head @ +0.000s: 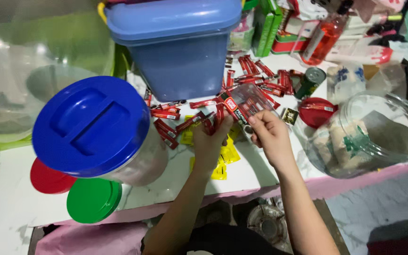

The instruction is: The person sorts small red and yellow sachets on a cluttered table, placing them into a clear plastic jar. They repeatedly pick up sachets, arrange them, and transfer them into the jar while other containers and items remain on the table.

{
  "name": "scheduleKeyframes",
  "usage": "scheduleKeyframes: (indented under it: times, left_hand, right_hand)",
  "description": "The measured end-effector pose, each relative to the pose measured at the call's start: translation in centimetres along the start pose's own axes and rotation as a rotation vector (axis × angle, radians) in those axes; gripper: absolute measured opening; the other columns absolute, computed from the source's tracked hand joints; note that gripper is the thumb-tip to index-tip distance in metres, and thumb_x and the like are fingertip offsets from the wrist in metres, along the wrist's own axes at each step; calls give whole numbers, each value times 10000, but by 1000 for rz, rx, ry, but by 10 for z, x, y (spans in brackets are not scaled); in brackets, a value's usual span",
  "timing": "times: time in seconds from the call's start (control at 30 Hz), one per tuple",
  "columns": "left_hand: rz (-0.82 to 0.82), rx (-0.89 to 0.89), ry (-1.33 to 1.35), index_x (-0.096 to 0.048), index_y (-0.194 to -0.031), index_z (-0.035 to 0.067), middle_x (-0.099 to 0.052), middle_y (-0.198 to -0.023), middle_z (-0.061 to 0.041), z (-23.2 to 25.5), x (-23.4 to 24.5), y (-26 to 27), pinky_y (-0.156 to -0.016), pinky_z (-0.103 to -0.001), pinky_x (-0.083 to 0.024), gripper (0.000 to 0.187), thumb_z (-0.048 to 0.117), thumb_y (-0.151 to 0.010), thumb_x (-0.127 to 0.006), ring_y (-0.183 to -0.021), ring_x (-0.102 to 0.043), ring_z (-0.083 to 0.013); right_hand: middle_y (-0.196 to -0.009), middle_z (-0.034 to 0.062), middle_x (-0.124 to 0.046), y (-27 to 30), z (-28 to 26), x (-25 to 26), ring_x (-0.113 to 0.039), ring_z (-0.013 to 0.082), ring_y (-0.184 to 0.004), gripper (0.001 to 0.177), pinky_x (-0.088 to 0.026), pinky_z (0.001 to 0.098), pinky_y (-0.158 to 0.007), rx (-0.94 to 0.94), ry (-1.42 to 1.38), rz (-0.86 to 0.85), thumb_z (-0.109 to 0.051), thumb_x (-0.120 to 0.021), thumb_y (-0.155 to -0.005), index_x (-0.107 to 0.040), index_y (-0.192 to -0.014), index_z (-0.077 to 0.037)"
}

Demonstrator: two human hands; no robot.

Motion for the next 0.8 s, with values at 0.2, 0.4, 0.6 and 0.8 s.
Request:
scheduleKeyframes:
  times: [0.2, 0.4, 0.6, 0.8]
  left_hand:
    - [37, -40, -88, -698, -837, 11, -650, -692, -6, 11, -11, -2, -500, -263, -430, 254, 200, -886, -860, -538, -538, -69]
    - [-203, -14, 271, -707, -910, 37, -707, -772, -14, 17, -46, 11, -531, -298, -516, 247, 230, -866, -855, -580, -617, -95]
    - [-175, 10, -85, -673, -801, 94, -575, -605, 34, 9, -56, 18, -468, -235, -356, 302, 341, -943, -774, -507, -496, -35]
    - [-32, 15, 165, -645, -771, 132, -569, -633, 61, 10, -63, 22, -478, -239, -315, 260, 311, -916, -765, -529, -451, -28]
  right_hand:
    - [-772, -30, -609, 11, -2, -2, -562, 77, -582, 167, -439, 226, -512, -27, -111, 21, -207, -573, -1018, -600, -1024, -42]
    - [-794, 74, -696, 23, -9, 2, -645, 124, -661, 198, -520, 247, -624, -6, -292, -71, -113, -625, -986, -669, -1112, 33]
    - [-764, 44, -666, 29, -10, 39, -553, 81, -611, 131, -431, 232, -557, 15, -126, 51, -73, -712, -952, -686, -956, 56]
    - [-711, 40, -621, 38, -17, 28, -547, 112, -584, 167, -438, 260, -544, -98, -359, 50, -130, -671, -974, -680, -1011, 33]
Point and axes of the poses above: each hand's wrist, its own y-axis away from the middle knuckle, its own x-axis out of the back of the hand, z = x × y, the point moved 7 cm from there along -y, towards the middle knuckle
